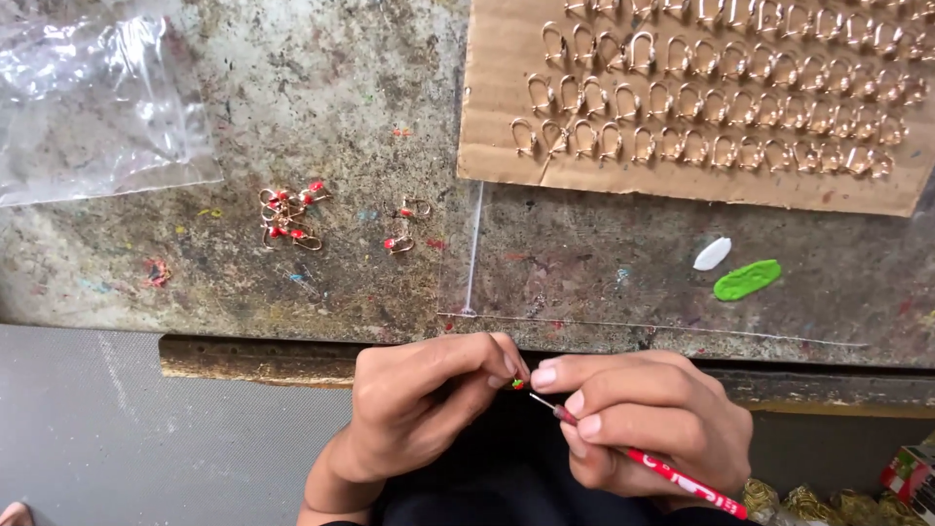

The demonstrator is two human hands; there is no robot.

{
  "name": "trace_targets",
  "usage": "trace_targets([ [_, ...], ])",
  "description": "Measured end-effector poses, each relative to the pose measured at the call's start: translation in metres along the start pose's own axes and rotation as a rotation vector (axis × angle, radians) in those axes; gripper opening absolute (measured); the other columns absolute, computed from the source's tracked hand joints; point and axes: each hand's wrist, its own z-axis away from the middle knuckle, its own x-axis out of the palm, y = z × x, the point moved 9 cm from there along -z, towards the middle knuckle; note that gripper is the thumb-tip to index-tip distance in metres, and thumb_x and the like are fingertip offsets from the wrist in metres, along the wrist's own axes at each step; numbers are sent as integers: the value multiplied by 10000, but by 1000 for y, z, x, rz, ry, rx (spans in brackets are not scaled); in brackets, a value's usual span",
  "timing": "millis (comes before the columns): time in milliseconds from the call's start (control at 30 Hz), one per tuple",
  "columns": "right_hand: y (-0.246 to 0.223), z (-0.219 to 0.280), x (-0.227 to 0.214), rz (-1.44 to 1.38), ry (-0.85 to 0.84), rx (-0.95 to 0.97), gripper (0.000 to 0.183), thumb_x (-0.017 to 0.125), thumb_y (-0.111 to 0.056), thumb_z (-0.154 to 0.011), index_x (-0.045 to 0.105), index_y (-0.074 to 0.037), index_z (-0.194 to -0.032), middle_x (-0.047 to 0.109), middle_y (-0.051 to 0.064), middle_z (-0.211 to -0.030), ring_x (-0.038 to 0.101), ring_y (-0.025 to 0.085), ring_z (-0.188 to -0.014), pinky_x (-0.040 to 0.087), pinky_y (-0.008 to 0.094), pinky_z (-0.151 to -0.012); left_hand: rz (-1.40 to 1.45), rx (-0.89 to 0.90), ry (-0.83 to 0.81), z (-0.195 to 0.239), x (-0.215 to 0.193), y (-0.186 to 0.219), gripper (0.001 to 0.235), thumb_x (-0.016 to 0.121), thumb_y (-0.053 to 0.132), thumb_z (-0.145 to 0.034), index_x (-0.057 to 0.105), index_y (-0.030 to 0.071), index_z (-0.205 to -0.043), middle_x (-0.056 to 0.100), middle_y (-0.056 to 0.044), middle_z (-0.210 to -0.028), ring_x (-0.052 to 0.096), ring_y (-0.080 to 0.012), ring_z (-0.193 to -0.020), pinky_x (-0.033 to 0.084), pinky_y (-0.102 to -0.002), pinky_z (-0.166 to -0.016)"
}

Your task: The person uses a small brush to apply green and white paint to tiny metal hooks held in the left hand. Finished hooks are placed on a cardboard sheet. The person repeats the process on several hooks throughout the clip.

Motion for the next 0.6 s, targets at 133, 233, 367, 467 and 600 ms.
trace_targets([
  [133,2,0,-2,43,21,32,144,723,-130,-887,594,-147,-947,729,-9,-858,876,165,-814,701,167,-693,12,-3,-7,1,0,-4,68,537,-54,-1004,586,-75,-962,685,-181,-874,769,-288,-817,636,-302,-793],
  [233,4,-2,0,36,-55,71,176,757,-121,-874,606,-136,-964,744,5,-905,884,178,-873,701,180,-747,3,3,-2,0,0,-5,76,538,-37,-1009,582,-73,-958,680,-178,-868,774,-293,-813,641,-300,-790],
  [367,5,-1,1,12,-96,68,185,763,-127,-883,619,-127,-999,757,28,-953,894,204,-919,711,193,-762,-7,5,0,0,0,-5,75,548,-35,-1004,588,-78,-958,684,-171,-864,777,-284,-809,641,-290,-776],
  [467,5,0,2,9,-90,61,179,762,-132,-882,623,-121,-995,761,33,-947,896,210,-909,712,193,-761,-5,9,3,0,-1,-5,69,551,-47,-998,587,-85,-952,677,-171,-861,773,-285,-807,643,-295,-781],
  [600,5,1,3,-3,-91,58,181,761,-132,-880,627,-112,-999,762,41,-948,896,220,-910,724,198,-781,32,25,-1,-1,-1,-4,62,544,-63,-996,568,-98,-951,642,-177,-845,764,-316,-795,654,-328,-778],
])
